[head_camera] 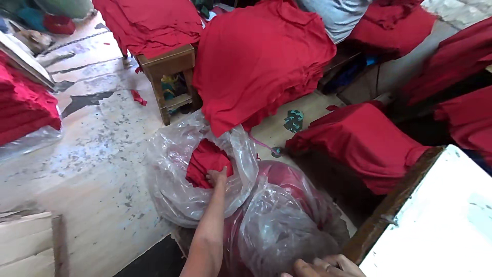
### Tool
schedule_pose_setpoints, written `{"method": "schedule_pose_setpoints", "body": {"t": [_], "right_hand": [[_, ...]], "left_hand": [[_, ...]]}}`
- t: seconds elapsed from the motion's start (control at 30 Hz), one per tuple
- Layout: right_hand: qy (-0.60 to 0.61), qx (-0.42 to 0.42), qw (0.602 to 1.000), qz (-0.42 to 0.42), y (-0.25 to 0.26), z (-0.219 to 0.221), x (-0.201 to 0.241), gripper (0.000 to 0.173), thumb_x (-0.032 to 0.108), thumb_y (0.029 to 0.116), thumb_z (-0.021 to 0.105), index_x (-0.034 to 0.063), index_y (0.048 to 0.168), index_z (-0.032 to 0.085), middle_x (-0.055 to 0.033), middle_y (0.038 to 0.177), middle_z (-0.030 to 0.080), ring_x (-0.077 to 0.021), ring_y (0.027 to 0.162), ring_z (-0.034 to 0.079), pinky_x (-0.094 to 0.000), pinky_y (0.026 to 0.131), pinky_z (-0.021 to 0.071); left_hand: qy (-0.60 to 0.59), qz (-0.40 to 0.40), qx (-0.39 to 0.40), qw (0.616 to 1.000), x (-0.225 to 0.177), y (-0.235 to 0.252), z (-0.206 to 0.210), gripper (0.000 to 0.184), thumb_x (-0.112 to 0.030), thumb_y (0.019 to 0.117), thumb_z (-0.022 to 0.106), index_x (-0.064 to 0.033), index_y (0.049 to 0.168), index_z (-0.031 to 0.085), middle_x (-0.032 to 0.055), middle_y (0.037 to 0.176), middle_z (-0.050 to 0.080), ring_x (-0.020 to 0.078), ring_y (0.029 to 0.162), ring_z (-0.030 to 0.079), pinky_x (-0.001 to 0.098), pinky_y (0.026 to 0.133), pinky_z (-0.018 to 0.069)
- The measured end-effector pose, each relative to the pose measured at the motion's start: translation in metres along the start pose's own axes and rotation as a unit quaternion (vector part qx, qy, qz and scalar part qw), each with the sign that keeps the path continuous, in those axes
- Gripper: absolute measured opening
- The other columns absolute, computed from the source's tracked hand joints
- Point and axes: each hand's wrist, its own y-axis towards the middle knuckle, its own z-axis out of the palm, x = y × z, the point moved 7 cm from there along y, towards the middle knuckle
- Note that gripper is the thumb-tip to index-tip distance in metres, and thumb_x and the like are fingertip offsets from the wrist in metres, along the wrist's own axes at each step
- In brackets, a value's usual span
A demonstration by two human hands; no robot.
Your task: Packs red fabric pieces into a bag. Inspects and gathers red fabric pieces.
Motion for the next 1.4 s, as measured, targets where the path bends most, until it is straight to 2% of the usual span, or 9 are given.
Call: {"method": "schedule_pose_setpoints", "body": {"t": [0.17, 0.3, 0.57, 0.7, 0.87, 1.07, 1.17, 1.27, 1.4], "right_hand": [[0.003, 0.0, 1.0, 0.002, 0.0, 0.0, -0.001, 0.056, 0.04, 0.1075, 0.042, 0.0042, 0.073, 0.068, -0.0121, 0.06, 0.065, -0.0266, 0.058, 0.065, -0.0455, 0.07, 0.0498], [0.004, -0.011, 1.0, 0.001, -0.002, -0.001, -0.001, 0.055, 0.04, 0.1069, 0.044, 0.0052, 0.071, 0.067, -0.0109, 0.058, 0.064, -0.0257, 0.058, 0.065, -0.0445, 0.07, 0.0492], [-0.001, -0.015, 1.0, 0.001, -0.005, -0.001, -0.001, 0.053, 0.042, 0.1057, 0.047, 0.0072, 0.07, 0.066, -0.0083, 0.054, 0.061, -0.0225, 0.053, 0.062, -0.0419, 0.068, 0.0493], [-0.017, -0.028, 0.999, 0.004, -0.007, 0.0, 0.0, 0.054, 0.044, 0.1052, 0.047, 0.009, 0.069, 0.065, -0.0067, 0.053, 0.059, -0.0215, 0.052, 0.06, -0.0409, 0.065, 0.0477], [-0.022, -0.089, 0.996, -0.01, -0.008, -0.004, 0.002, 0.058, 0.047, 0.106, 0.039, 0.0124, 0.065, 0.062, -0.004, 0.049, 0.053, -0.0215, 0.048, 0.057, -0.0409, 0.059, 0.046], [-0.036, -0.166, 0.985, -0.016, -0.011, -0.004, 0.003, 0.06, 0.048, 0.105, 0.034, 0.0158, 0.061, 0.058, -0.0003, 0.046, 0.048, -0.0193, 0.046, 0.055, -0.0405, 0.055, 0.0454], [-0.043, -0.162, 0.986, -0.008, -0.012, -0.006, 0.006, 0.061, 0.05, 0.1045, 0.034, 0.0152, 0.061, 0.059, -0.0014, 0.046, 0.05, -0.0206, 0.048, 0.058, -0.042, 0.058, 0.048], [-0.013, -0.128, 0.992, 0.008, -0.012, -0.009, 0.006, 0.056, 0.049, 0.1037, 0.038, 0.0132, 0.071, 0.066, -0.004, 0.053, 0.057, -0.0236, 0.055, 0.064, -0.0456, 0.064, 0.0518], [0.122, -0.148, 0.981, 0.007, -0.015, -0.017, -0.001, 0.038, 0.04, 0.1036, 0.052, 0.0081, 0.115, 0.07, -0.0084, 0.09, 0.072, -0.0262, 0.083, 0.071, -0.0491, 0.077, 0.0571]], "left_hand": [[-0.101, -0.066, 0.028, 0.992, 0.021, 0.016, 0.024, 0.122, -0.05, 0.0775, 0.088, 0.0085, 0.156, 0.014, 0.0354, 0.154, 0.035, 0.0438, 0.14, 0.043, 0.0527, 0.112, 0.0421], [-0.191, -0.062, 0.052, 0.978, 0.02, 0.011, 0.027, 0.089, -0.048, 0.0842, 0.082, 0.0124, 0.14, 0.048, 0.0319, 0.144, 0.049, 0.0397, 0.136, 0.048, 0.0541, 0.111, 0.0408], [-0.181, -0.015, 0.068, 0.981, 0.011, 0.015, 0.015, 0.077, -0.029, 0.088, 0.082, 0.0116, 0.142, 0.045, 0.0309, 0.145, 0.048, 0.0382, 0.137, 0.046, 0.0524, 0.112, 0.0397], [-0.053, 0.086, 0.029, 0.994, -0.024, 0.004, -0.017, 0.081, -0.038, 0.0874, 0.08, 0.0046, 0.147, 0.045, 0.0272, 0.144, 0.053, 0.0381, 0.138, 0.047, 0.0587, 0.113, 0.0351], [-0.19, 0.188, 0.04, 0.963, -0.071, -0.023, -0.073, 0.072, -0.027, 0.086, 0.083, 0.0098, 0.139, 0.05, 0.0301, 0.134, 0.057, 0.0383, 0.127, 0.055, 0.0534, 0.107, 0.044], [-0.24, 0.234, 0.156, 0.929, -0.128, -0.078, -0.142, 0.071, -0.047, 0.0902, 0.074, -0.0019, 0.141, 0.053, 0.0198, 0.128, 0.065, 0.0297, 0.116, 0.064, 0.0513, 0.099, 0.0524], [-0.26, 0.261, 0.235, 0.899, -0.15, -0.138, -0.173, 0.053, -0.046, 0.096, 0.065, -0.0117, 0.135, 0.059, 0.01, 0.119, 0.069, 0.0199, 0.106, 0.067, 0.043, 0.09, 0.0562], [-0.3, 0.278, 0.28, 0.868, -0.161, -0.201, -0.199, 0.037, -0.042, 0.0999, 0.06, -0.0156, 0.126, 0.063, 0.0036, 0.105, 0.072, 0.0131, 0.094, 0.07, 0.0347, 0.08, 0.0594], [-0.37, 0.286, 0.32, 0.824, -0.164, -0.263, -0.218, 0.03, -0.034, 0.1042, 0.055, -0.014, 0.124, 0.063, 0.0048, 0.101, 0.073, 0.0139, 0.089, 0.071, 0.0324, 0.075, 0.0603]]}}
